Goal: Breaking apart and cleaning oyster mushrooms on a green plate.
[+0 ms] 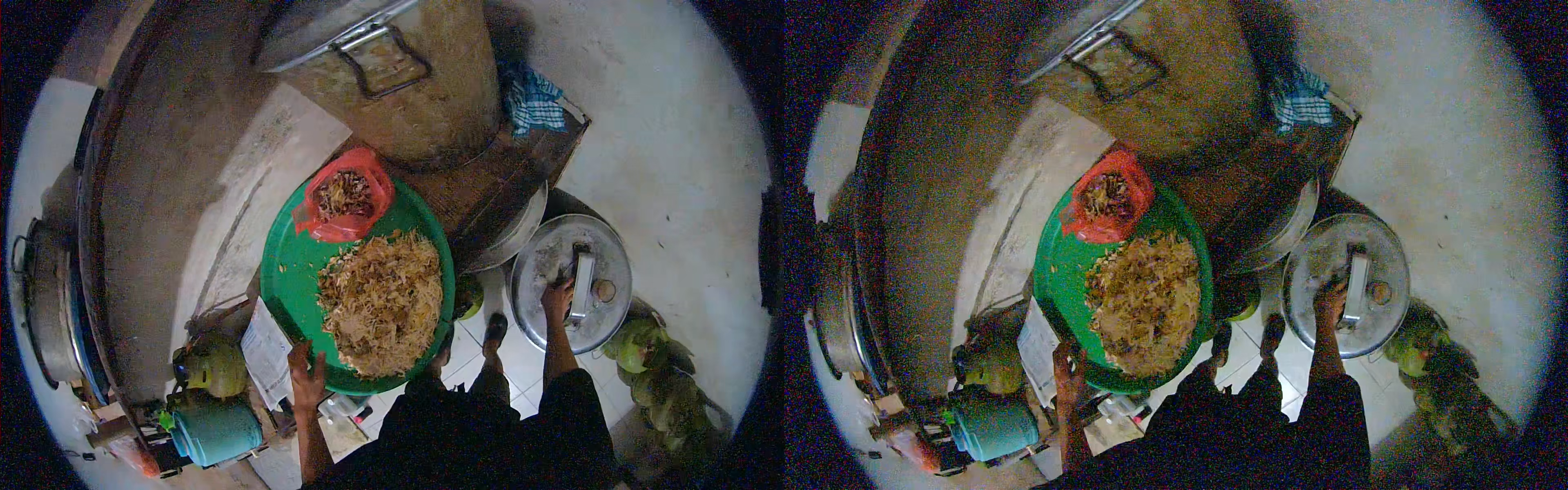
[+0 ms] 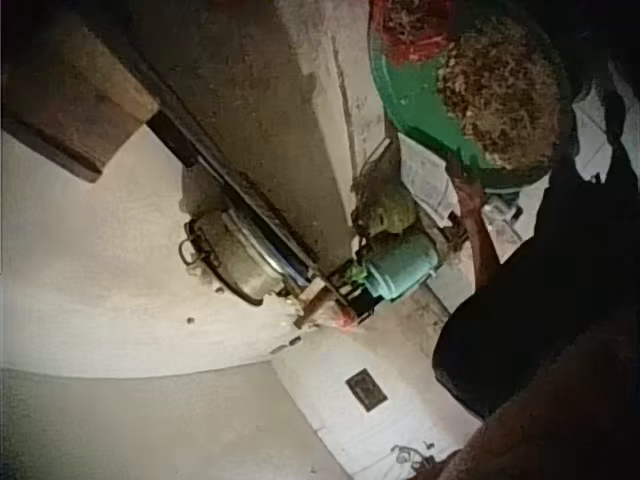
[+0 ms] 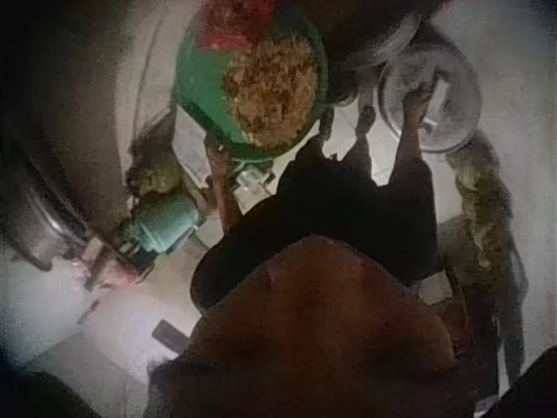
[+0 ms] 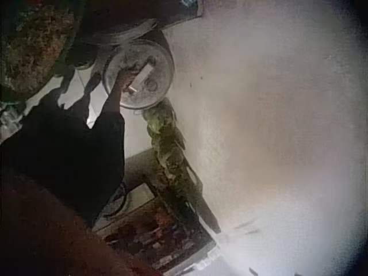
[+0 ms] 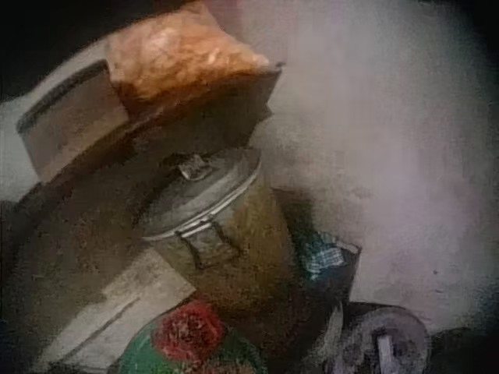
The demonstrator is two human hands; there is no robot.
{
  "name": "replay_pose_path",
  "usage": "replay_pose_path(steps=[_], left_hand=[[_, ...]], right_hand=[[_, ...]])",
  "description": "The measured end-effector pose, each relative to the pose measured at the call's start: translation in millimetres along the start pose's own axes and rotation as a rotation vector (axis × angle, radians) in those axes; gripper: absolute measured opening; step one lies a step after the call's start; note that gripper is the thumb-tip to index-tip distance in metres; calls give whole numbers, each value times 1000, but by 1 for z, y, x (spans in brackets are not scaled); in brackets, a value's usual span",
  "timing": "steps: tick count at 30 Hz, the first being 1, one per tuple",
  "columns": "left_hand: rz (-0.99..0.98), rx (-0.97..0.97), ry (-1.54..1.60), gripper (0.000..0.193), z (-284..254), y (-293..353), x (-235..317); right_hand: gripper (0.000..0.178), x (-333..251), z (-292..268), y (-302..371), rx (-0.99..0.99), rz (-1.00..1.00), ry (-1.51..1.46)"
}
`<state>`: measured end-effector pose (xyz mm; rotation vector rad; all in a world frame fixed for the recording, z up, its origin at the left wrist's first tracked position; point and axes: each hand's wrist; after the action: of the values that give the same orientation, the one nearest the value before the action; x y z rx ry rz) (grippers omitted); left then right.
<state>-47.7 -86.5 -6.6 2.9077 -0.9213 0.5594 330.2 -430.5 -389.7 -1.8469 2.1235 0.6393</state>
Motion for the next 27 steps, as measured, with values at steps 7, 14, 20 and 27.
replay_pose_path(steps=[7,14,20,27], left_hand=[[-251,-80,418,51,54,-115,-67],[-96,-153,98,44,71,-306,-38],[-46,444,476,23,55,-312,-28],[442,105,1215,8,-24,-314,35]], right_hand=[[43,-96,-68,36,134,-354,-192],[29,-434,-120,79,77,-984,-700],[31,-523,-62,89,2,-1223,-157],[24,-529,-172,96,-691,-640,-1338]])
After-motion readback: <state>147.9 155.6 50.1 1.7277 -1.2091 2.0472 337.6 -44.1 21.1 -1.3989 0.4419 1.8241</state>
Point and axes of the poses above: each hand's wrist, its own y-axis away from the middle knuckle, its own z-axis out of the palm, x = y × z, and after that the axes turned 11 degrees about -y, right-handed
